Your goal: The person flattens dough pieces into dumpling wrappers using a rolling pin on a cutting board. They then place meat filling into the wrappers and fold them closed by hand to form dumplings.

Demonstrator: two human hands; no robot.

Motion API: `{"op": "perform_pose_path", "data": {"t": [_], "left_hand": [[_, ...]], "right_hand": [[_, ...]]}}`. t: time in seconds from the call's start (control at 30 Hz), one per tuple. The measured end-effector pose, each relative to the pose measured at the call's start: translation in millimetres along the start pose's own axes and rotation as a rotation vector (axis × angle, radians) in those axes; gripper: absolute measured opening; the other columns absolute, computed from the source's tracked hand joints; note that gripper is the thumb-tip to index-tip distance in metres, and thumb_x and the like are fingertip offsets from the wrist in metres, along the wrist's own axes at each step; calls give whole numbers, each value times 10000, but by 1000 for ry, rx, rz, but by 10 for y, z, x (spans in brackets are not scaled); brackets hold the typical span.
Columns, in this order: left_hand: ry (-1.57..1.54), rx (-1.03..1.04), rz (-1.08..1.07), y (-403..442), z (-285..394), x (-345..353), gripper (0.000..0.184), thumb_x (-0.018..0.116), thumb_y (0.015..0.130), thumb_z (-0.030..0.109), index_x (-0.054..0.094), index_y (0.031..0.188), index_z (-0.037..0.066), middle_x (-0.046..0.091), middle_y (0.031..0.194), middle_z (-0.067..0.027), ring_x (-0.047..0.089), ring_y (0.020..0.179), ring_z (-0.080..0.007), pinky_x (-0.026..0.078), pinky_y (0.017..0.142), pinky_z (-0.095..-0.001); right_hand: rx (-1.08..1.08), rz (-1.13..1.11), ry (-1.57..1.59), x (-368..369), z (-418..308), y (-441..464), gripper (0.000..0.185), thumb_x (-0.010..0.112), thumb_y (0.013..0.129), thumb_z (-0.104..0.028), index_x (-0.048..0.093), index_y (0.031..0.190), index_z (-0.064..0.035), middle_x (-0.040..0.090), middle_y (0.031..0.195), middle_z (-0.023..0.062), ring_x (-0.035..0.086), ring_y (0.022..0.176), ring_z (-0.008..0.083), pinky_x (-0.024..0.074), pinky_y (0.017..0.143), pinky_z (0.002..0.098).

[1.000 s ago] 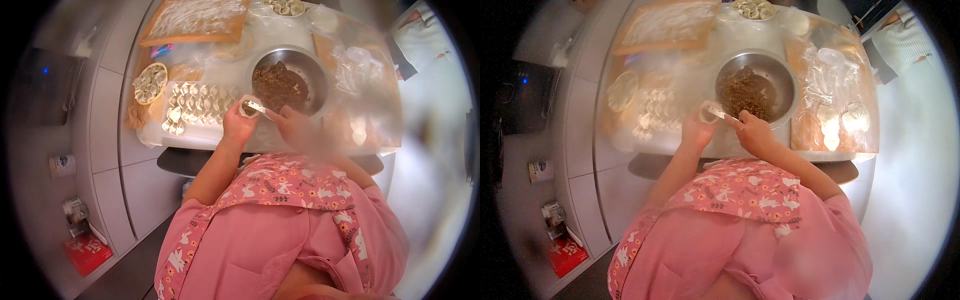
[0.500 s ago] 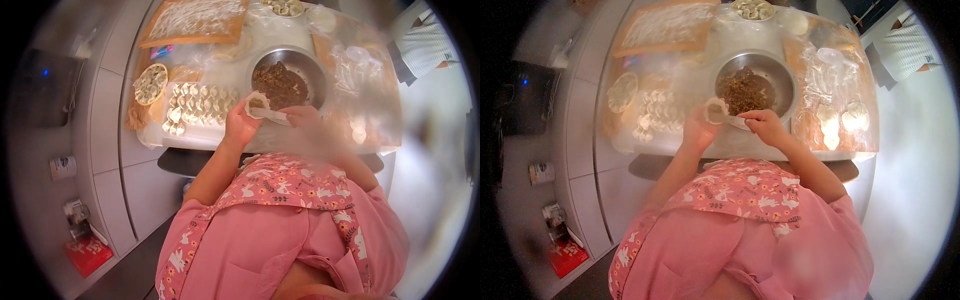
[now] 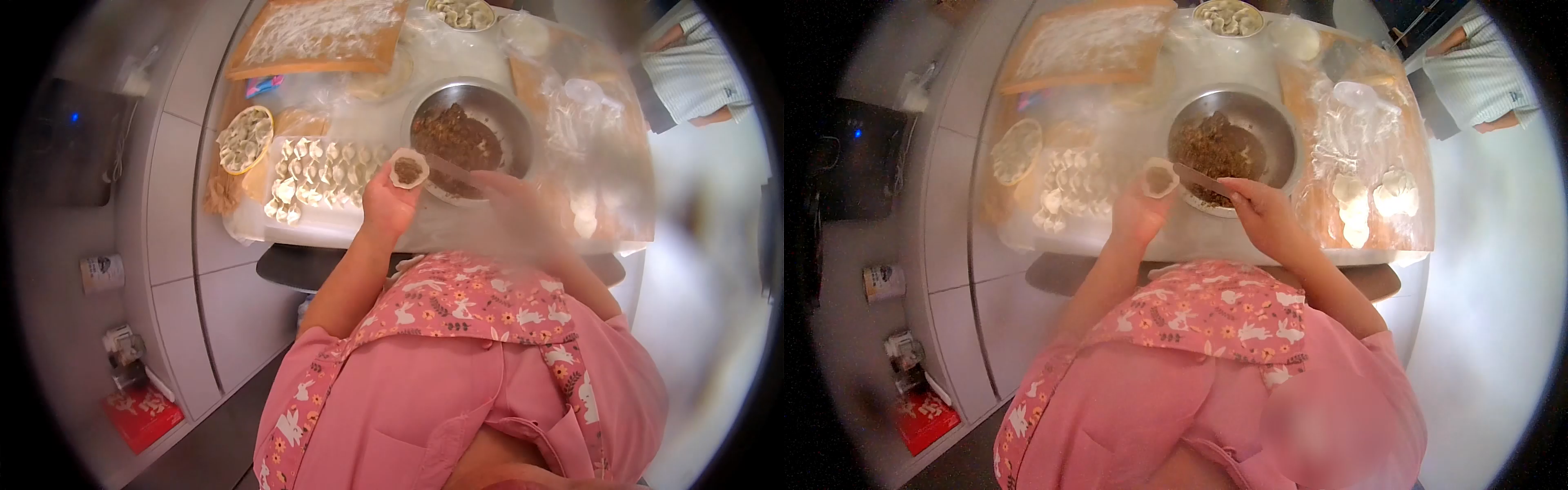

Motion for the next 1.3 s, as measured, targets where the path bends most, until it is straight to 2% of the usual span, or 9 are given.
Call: {"op": "perform_pose_path", "data": {"t": [0.1,0.2,0.27,0.6,0.7,0.83,0.9,1.03,1.3], "left_hand": [[-215,-22,125,35,-29,26,355,468,941,193,456,1224,-21,513,1224,-161,493,1147,-311,405,989,-439],[-16,70,-103,99,-20,296,336,456,948,185,452,1219,-12,517,1205,-149,481,1152,-294,412,965,-434],[-198,-60,215,22,-64,381,358,325,995,213,420,1244,-27,509,1251,-161,490,1175,-302,389,1027,-445],[-194,-81,78,122,-164,387,371,284,1003,211,419,1253,-26,509,1259,-157,482,1189,-301,384,1033,-440],[-188,-84,120,123,-178,383,371,283,1003,207,424,1252,-28,511,1257,-154,485,1188,-298,383,1033,-439],[-240,-90,80,125,-212,419,330,392,970,167,464,1213,-44,525,1214,-176,513,1136,-309,425,988,-446],[-247,-84,96,112,-208,411,328,390,970,164,468,1210,-46,525,1215,-174,512,1138,-310,424,990,-446],[-205,-76,109,130,-215,290,338,360,980,177,448,1229,-34,516,1235,-165,493,1172,-309,408,1007,-449],[-127,-170,104,22,-193,396,376,398,967,207,427,1260,-27,484,1268,-187,469,1184,-353,402,992,-507]], "right_hand": [[-137,38,-230,-1,-154,-74,269,519,888,-65,613,1139,-36,655,892,155,631,794,245,485,713,330],[-139,-12,-315,67,-106,-90,282,519,877,-41,608,1144,-53,648,968,184,636,853,338,502,725,373],[-118,-26,-347,67,-91,-89,284,521,874,-39,607,1144,-53,648,972,182,638,851,337,505,727,377],[-191,213,-310,-112,159,-140,271,511,891,-52,596,1148,-53,647,999,172,635,872,342,504,738,389],[-104,106,-343,-83,10,-186,272,511,888,-53,596,1147,-51,642,994,185,632,877,349,503,744,394],[-76,122,-418,-51,113,-129,283,514,880,-48,594,1152,-56,638,987,186,628,866,352,502,736,399],[-274,370,-397,-160,243,-157,291,512,877,-47,590,1157,-62,637,951,175,624,846,349,499,715,405],[-167,342,-355,-206,486,-110,294,506,872,-55,588,1155,-63,635,938,169,620,838,348,497,705,419],[-131,54,-820,96,431,4,243,557,815,-124,619,1044,-71,580,871,130,603,851,309,494,680,434]]}}
Point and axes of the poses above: each hand's wrist, its own y-axis towards the middle knuckle, its own x-axis out of the palm, z = x × y, the point moved 9 cm from there along y, towards the middle knuckle
